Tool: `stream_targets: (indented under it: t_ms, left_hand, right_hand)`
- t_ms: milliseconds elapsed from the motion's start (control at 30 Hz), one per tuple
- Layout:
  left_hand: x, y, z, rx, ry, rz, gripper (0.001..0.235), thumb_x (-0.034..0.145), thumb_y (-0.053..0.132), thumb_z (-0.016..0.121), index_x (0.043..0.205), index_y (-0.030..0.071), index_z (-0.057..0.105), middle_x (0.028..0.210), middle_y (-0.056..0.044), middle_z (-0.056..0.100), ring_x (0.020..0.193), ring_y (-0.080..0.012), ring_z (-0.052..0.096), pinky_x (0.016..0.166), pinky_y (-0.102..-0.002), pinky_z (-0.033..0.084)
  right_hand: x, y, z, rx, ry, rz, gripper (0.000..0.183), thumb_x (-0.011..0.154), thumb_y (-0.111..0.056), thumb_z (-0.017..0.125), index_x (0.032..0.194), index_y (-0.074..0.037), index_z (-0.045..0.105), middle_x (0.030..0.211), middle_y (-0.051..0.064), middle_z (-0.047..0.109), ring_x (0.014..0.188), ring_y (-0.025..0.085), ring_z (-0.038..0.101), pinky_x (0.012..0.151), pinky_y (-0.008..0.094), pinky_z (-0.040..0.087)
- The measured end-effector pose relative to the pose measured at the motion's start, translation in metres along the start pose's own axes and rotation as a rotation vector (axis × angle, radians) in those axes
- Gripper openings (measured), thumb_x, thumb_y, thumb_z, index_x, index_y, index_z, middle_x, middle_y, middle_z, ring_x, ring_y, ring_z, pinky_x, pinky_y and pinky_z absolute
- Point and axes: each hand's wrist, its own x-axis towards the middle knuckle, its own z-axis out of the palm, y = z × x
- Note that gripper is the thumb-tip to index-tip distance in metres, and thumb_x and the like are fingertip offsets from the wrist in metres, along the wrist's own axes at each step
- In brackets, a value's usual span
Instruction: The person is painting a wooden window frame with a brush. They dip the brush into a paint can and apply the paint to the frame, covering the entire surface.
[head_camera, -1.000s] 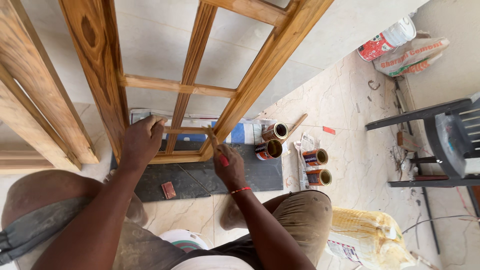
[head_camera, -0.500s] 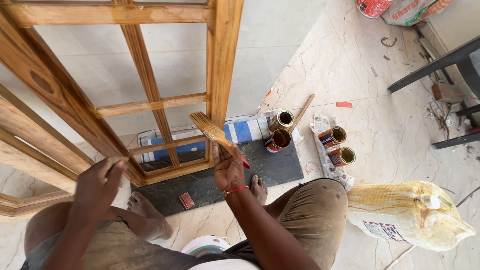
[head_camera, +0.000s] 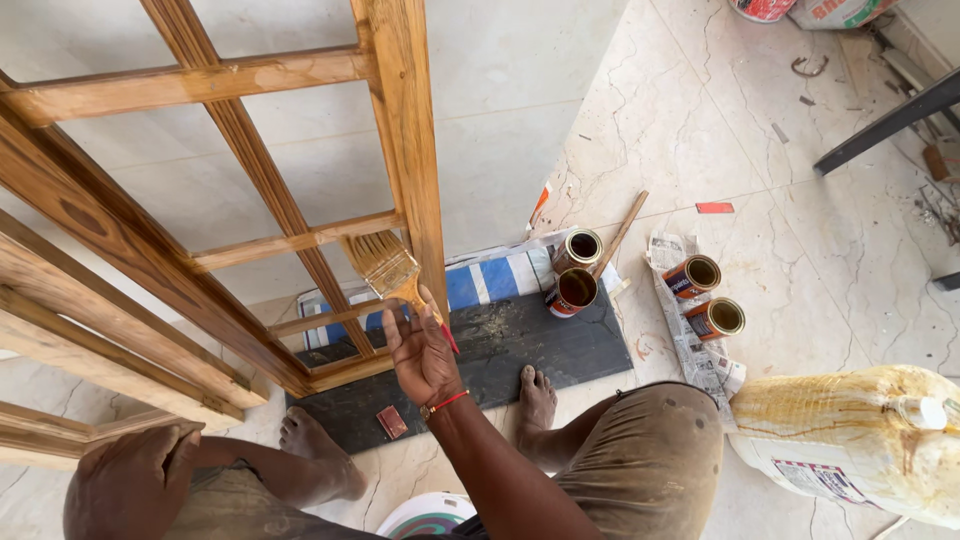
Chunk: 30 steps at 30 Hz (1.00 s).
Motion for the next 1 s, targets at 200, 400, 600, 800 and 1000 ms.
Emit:
stream_targets:
  t_ms: [200,400,600,800,1000]
  left_hand:
    - [0.013,0.014,-0.015,-0.003,-0.084,-0.021,0.038,0.098,0.047,0.053,0.115,0.02,0.076,0.111,-0.003,0.078,0.111,-0.0162,0.073,0.112,-0.039,0.049]
    - [0.013,0.022,-0.021,-0.032,0.036,0.042,0.034,0.094,0.042,0.06,0.104,0.013,0.077,0.1,-0.008,0.078,0.1,-0.0246,0.074,0.1,-0.043,0.052]
    - [0.007,0.021,-0.018,0.002,-0.008,-0.012,0.036,0.098,0.045,0.058,0.106,0.015,0.077,0.102,-0.007,0.078,0.1,-0.0211,0.074,0.105,-0.04,0.051]
    - [0.008,0.023,-0.016,-0.027,-0.016,-0.02,0.035,0.099,0.042,0.059,0.109,0.015,0.076,0.101,-0.006,0.078,0.104,-0.0212,0.073,0.11,-0.042,0.048]
    - [0.01,0.028,-0.023,-0.048,0.004,-0.012,0.033,0.098,0.04,0.06,0.105,0.012,0.077,0.096,-0.008,0.077,0.098,-0.0237,0.073,0.1,-0.042,0.051]
  right_hand:
    - [0.008,-0.013,-0.001,-0.006,0.001,-0.017,0.055,0.096,-0.025,0.071,0.145,-0.013,0.051,0.133,0.006,0.062,0.127,0.022,0.059,0.111,0.037,0.052]
    - [0.016,-0.003,-0.008,-0.189,-0.025,0.148,0.058,0.098,-0.03,0.072,0.148,-0.008,0.05,0.126,0.012,0.066,0.116,0.021,0.066,0.103,0.034,0.055]
    - [0.022,0.001,-0.017,-0.197,0.014,0.001,0.06,0.097,-0.033,0.073,0.145,-0.006,0.05,0.124,0.011,0.066,0.114,0.021,0.067,0.102,0.035,0.057]
    - [0.023,0.011,-0.024,-0.244,-0.036,0.164,0.055,0.097,-0.034,0.07,0.141,-0.007,0.052,0.124,0.013,0.067,0.115,0.021,0.069,0.099,0.032,0.061]
    - [0.038,-0.019,-0.026,-0.409,0.017,-0.07,0.045,0.099,-0.031,0.07,0.133,-0.002,0.058,0.112,0.017,0.072,0.105,0.023,0.073,0.093,0.033,0.062]
